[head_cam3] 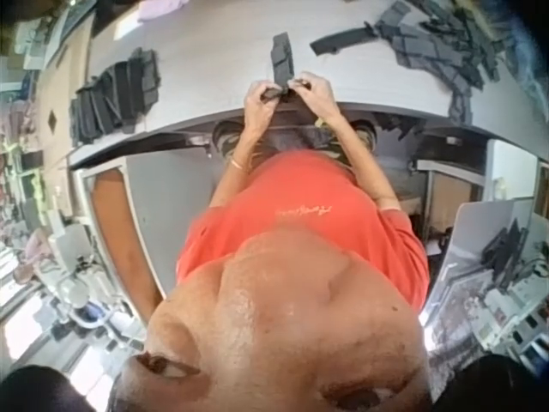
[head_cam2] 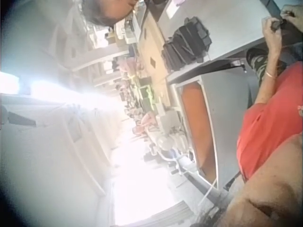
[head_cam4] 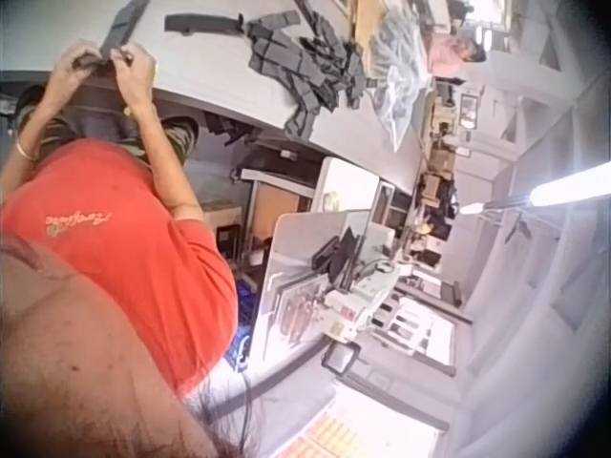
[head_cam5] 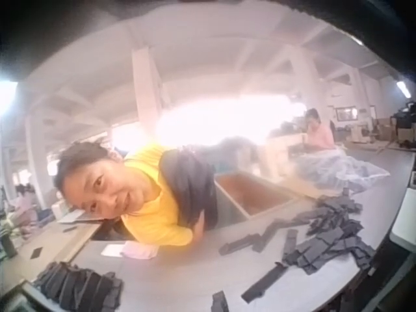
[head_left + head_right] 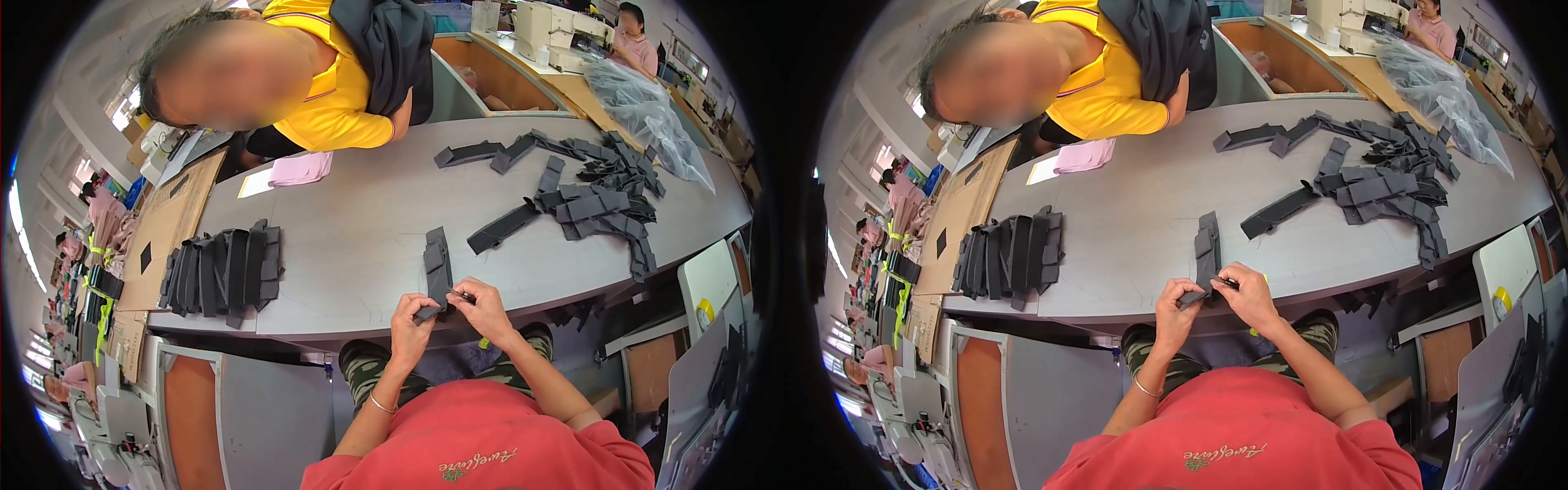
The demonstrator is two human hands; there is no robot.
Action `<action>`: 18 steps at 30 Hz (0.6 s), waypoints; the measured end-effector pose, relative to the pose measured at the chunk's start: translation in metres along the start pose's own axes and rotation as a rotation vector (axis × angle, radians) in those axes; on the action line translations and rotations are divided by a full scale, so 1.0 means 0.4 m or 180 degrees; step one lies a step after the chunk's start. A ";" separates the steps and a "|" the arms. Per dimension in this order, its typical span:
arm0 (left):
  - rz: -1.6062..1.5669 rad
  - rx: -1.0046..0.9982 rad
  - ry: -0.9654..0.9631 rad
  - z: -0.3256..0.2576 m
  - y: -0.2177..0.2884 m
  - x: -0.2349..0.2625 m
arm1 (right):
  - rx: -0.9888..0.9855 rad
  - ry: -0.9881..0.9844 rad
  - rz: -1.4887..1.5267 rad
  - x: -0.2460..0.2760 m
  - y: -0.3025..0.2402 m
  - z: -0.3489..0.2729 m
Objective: Trimming excess threads and material from small black fabric components using hand snips.
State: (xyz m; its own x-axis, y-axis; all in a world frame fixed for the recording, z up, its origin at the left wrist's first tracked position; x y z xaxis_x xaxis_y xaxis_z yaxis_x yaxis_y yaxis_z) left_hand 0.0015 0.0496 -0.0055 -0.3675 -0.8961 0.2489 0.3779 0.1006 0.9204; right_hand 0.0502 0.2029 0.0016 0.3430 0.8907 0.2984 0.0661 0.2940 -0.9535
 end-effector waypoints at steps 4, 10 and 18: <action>0.0004 -0.0256 0.0205 -0.001 -0.007 0.011 | 0.0847 0.0376 -0.0390 0.000 -0.056 -0.012; 0.0054 -0.0582 0.0300 0.000 0.018 0.018 | 0.0923 0.0392 -0.0355 -0.010 -0.070 -0.011; -0.0333 -0.0044 0.0039 -0.004 0.000 0.004 | -0.0143 0.0095 0.0907 -0.037 -0.003 -0.004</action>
State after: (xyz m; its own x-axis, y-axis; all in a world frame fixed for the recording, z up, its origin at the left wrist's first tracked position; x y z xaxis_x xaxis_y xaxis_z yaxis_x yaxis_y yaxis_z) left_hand 0.0022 0.0475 -0.0056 -0.3953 -0.9066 0.1477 0.3496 0.0002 0.9369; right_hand 0.0464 0.1888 -0.0016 0.3810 0.9244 0.0176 0.0044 0.0172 -0.9998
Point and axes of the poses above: each hand's wrist, its own z-axis towards the middle knuckle, its own x-axis out of the back of the hand, y = z × x, the point moved 5 cm from there along z, towards the middle knuckle, and after that the axes turned 4 degrees about -x, right-handed, at the moved point
